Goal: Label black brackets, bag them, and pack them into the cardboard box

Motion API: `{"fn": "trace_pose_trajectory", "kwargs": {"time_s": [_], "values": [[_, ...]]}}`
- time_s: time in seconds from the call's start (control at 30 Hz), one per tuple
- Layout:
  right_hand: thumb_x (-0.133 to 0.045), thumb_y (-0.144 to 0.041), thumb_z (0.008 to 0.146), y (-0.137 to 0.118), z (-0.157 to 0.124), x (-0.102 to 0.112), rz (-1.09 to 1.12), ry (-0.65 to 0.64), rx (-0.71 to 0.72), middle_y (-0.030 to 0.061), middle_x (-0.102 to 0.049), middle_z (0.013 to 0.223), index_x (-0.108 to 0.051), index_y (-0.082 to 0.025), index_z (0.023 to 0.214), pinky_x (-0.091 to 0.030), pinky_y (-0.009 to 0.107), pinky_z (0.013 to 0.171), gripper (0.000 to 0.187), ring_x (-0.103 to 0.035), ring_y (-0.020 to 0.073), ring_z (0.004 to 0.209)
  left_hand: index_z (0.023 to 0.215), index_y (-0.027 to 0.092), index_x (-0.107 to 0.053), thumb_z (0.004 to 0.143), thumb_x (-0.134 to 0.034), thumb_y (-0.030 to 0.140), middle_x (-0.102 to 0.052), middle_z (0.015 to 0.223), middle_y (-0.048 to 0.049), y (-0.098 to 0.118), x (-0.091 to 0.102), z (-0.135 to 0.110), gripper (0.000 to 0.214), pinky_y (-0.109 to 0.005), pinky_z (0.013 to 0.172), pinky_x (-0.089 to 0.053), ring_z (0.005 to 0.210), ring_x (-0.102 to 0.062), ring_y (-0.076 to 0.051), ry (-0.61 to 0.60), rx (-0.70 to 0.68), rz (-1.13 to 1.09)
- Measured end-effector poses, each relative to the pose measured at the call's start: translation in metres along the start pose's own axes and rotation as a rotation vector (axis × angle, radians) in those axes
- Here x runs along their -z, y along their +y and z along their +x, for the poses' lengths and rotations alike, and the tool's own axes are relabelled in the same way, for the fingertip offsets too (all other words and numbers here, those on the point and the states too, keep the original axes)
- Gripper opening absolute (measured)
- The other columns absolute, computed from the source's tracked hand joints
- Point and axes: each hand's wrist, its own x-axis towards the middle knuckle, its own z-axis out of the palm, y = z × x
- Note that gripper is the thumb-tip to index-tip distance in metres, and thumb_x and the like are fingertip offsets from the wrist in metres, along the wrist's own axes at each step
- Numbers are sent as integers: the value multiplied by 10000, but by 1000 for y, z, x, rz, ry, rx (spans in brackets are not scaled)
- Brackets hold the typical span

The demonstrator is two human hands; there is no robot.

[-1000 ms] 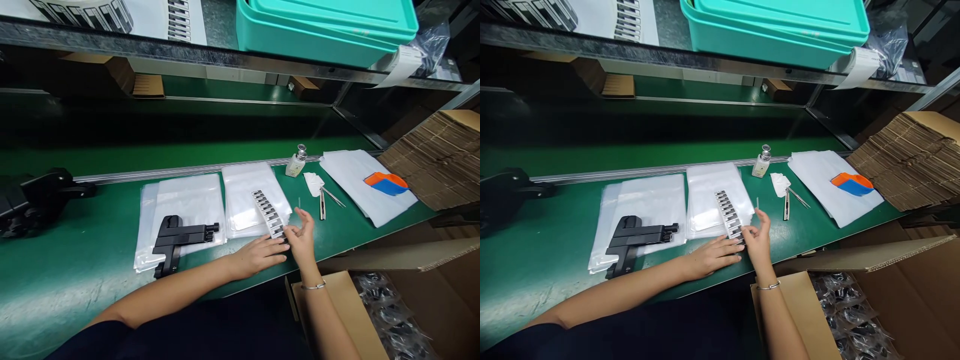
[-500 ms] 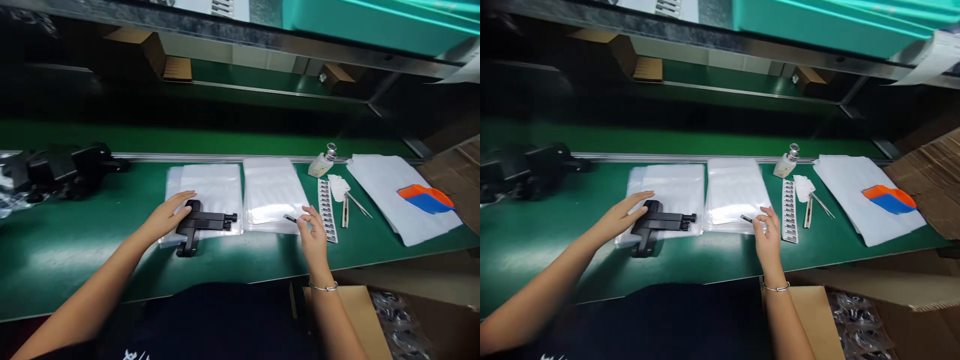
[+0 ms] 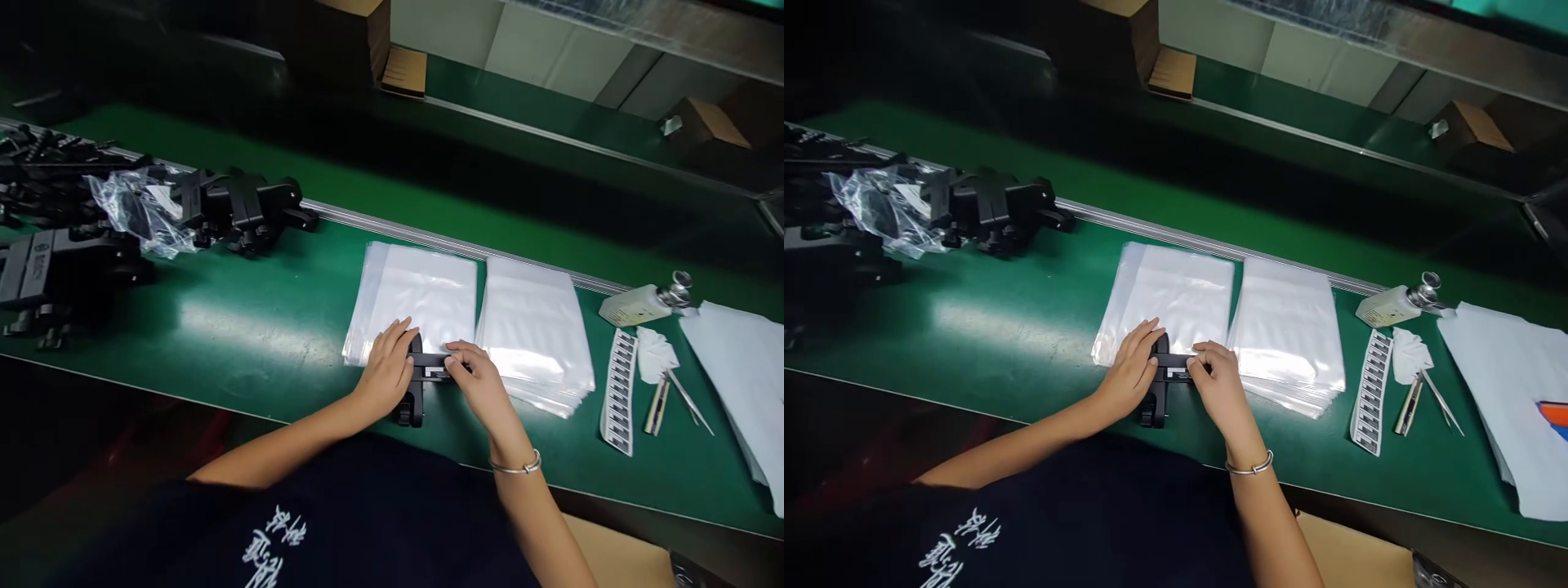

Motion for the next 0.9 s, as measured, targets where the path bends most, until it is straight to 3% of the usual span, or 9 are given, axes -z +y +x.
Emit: {"fn": "trace_pose_trajectory", "kwargs": {"time_s": [0.33,0.9], "values": [[-565,-412,798,-7,-10,-5,-57,10,-103,120,-617,1139,-561,-218,635,-317,477,1036,253,-502,295,1190,1411,213,-344,953,-305,154,-341,1539,-115,3,2,-1,464,-546,1183,-236,1473,-209,-271,-60,-33,18],[-544,-386,798,-12,-6,-5,-132,-38,-110,115,-616,1076,-534,-221,618,-346,479,992,244,-520,295,1134,1392,186,-371,926,-332,118,-357,1527,-135,1,1,-1,472,-570,1165,-263,1466,-221,-297,-58,-64,14]]}}
